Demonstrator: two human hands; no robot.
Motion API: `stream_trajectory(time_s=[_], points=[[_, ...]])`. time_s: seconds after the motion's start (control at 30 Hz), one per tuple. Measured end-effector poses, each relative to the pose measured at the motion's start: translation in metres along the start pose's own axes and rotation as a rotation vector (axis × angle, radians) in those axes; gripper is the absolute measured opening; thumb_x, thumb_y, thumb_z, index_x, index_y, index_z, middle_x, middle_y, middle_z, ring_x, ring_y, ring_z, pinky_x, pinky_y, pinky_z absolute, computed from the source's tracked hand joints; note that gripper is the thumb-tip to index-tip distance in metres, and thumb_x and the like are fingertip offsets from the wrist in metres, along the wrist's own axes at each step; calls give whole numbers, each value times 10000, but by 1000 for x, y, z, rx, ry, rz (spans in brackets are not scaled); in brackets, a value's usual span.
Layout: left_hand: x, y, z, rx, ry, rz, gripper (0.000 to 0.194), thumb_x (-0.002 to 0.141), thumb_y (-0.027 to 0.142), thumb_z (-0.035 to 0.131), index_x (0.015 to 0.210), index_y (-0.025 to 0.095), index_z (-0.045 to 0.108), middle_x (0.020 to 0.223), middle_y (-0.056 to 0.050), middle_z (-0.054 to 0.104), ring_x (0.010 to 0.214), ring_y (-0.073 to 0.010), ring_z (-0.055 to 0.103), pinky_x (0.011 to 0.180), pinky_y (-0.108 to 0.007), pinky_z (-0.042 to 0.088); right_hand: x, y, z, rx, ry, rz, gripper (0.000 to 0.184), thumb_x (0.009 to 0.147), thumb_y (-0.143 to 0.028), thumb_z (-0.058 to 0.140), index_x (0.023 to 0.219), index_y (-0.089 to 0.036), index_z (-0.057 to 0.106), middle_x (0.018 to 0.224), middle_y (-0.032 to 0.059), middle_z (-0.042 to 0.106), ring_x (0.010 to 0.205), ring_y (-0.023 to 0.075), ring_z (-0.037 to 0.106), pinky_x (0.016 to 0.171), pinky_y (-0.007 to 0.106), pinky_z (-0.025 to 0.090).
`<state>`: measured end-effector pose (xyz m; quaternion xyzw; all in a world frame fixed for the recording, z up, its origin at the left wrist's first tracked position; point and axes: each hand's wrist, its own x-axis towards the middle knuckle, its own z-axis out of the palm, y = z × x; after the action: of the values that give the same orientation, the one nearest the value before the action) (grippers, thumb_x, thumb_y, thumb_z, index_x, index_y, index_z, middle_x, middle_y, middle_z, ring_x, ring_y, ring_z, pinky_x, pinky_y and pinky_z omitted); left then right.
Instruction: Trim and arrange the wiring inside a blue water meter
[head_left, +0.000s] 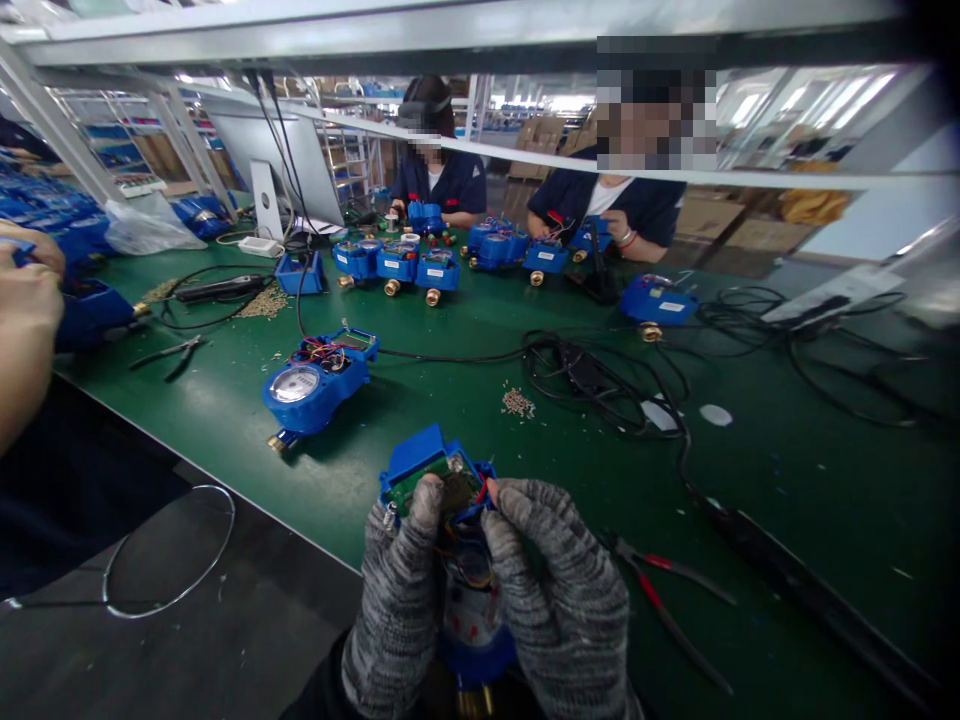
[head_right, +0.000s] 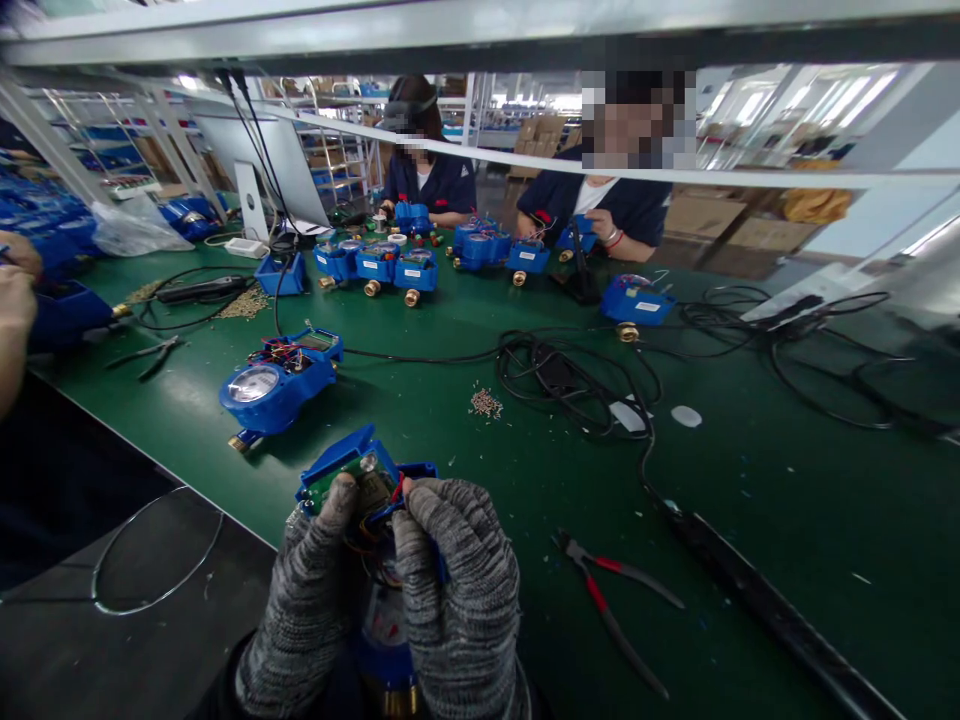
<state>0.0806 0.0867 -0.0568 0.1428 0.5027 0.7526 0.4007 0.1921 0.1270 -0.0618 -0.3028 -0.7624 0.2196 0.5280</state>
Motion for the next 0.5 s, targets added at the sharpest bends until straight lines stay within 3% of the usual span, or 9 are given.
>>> stream_trajectory(time_s=[0.23,0.4,0.5], points=[[-2,12,3,43,-125,19,240,834,430,702,983,246,744,1013,1,773,964,-198,707,909,-259,540,0,0,-3,37,-41,180,182,1005,-213,565,1167,-246,640,1141,5,623,1032,200,593,945,341,484],[3,11,1,152,-95,30,246,812,447,721,928,231,747,919,-7,775,845,-187,706,816,-261,556,13,4,-5,4,-113,254,111,966,-278,611,1064,-267,660,1033,-26,653,934,190,619,863,340,501],[3,8,0,207,-47,20,284,737,470,783,882,227,750,867,-6,775,807,-195,703,800,-273,555,14,7,-7,-53,-176,223,143,978,-287,557,1093,-257,635,1054,-23,641,956,194,607,880,364,486]])
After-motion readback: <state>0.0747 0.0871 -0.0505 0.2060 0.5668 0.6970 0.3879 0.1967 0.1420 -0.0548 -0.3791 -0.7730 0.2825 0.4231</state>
